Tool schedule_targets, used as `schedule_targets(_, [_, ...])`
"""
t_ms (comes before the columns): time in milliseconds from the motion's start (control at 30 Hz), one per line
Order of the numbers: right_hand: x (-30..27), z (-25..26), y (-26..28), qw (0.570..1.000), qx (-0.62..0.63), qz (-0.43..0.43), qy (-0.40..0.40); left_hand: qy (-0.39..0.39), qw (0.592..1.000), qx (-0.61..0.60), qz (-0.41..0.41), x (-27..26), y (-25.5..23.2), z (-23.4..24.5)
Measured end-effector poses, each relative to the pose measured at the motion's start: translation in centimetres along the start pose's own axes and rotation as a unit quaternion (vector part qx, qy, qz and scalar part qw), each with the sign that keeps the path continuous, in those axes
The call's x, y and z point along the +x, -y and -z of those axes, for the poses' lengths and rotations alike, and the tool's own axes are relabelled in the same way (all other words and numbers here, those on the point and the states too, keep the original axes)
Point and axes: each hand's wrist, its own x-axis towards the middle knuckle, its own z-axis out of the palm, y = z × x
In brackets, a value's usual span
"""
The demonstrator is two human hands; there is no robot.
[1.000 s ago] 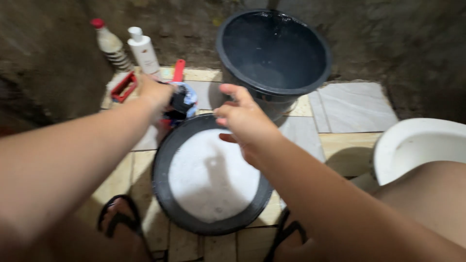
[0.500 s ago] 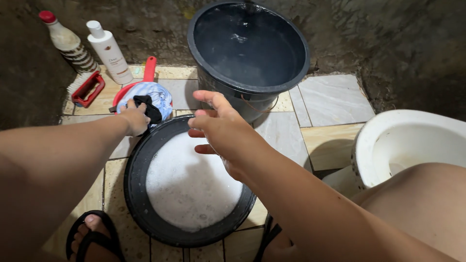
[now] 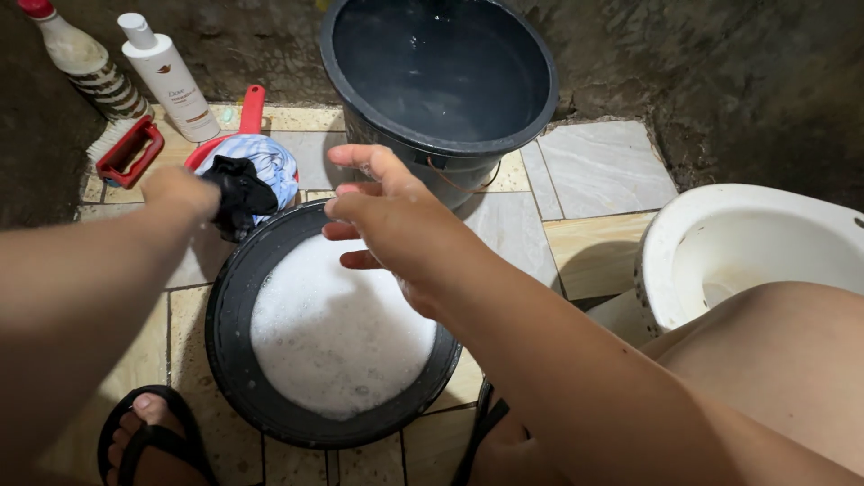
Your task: The person washes clothes by hand in a soapy basin, rinses them in a second bucket, and uses a red scoop to pour water over the items. The person scrubs and wrings the garments, then transfers them between basins and adds fresh water from a wall tap.
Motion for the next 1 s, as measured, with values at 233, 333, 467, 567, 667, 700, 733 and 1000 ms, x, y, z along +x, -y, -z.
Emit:
schedule_targets(233, [0.3,-0.3,0.0,1.0,-0.02,-0.006,-0.005,0.02,0.963,-0.262,-0.053,2.9,-1.7,5.6])
schedule_targets(333, [0.3,-0.2,-0.3,1.0,-0.016,-0.013,-0.002,-0.056,0.973,-0.215,-0.065,1.6,-3.3,6.1])
schedule_targets(467, [0.6,-0.5,-0.2,1.0,-0.006,-0.011,0.002,-0.126,0.983,-0.119,-0.065,0.8,-4.9,3.0])
schedule_targets(567, [0.6,-0.4,-0.1,1.0,-0.001,-0.014,0.004,0.004,0.956,0.217,-0.197,1.9,-5.3,0.5])
schedule_targets(667, [0.5,-0.4,-0.1,1.0,-0.004,-0.021,0.001,0.108,0.934,0.297,-0.166,2.4,-5.6,-1.2])
schedule_targets(700, [0.5,-0.3,0.0,1.0,-0.006,-0.022,0.001,0.127,0.946,0.264,-0.138,2.4,-5.7,-1.2])
schedule_targets(733, [0.4,-0.4,0.1,1.0,-0.003,-0.019,0.003,0.144,0.956,0.231,-0.11,2.3,-5.8,-1.1])
schedule_targets(1000, [0.0,-0.5,0.2,0.999,-0.035,-0.018,0.002,0.07,0.988,0.073,-0.118,-1.4,-5.3,4.2])
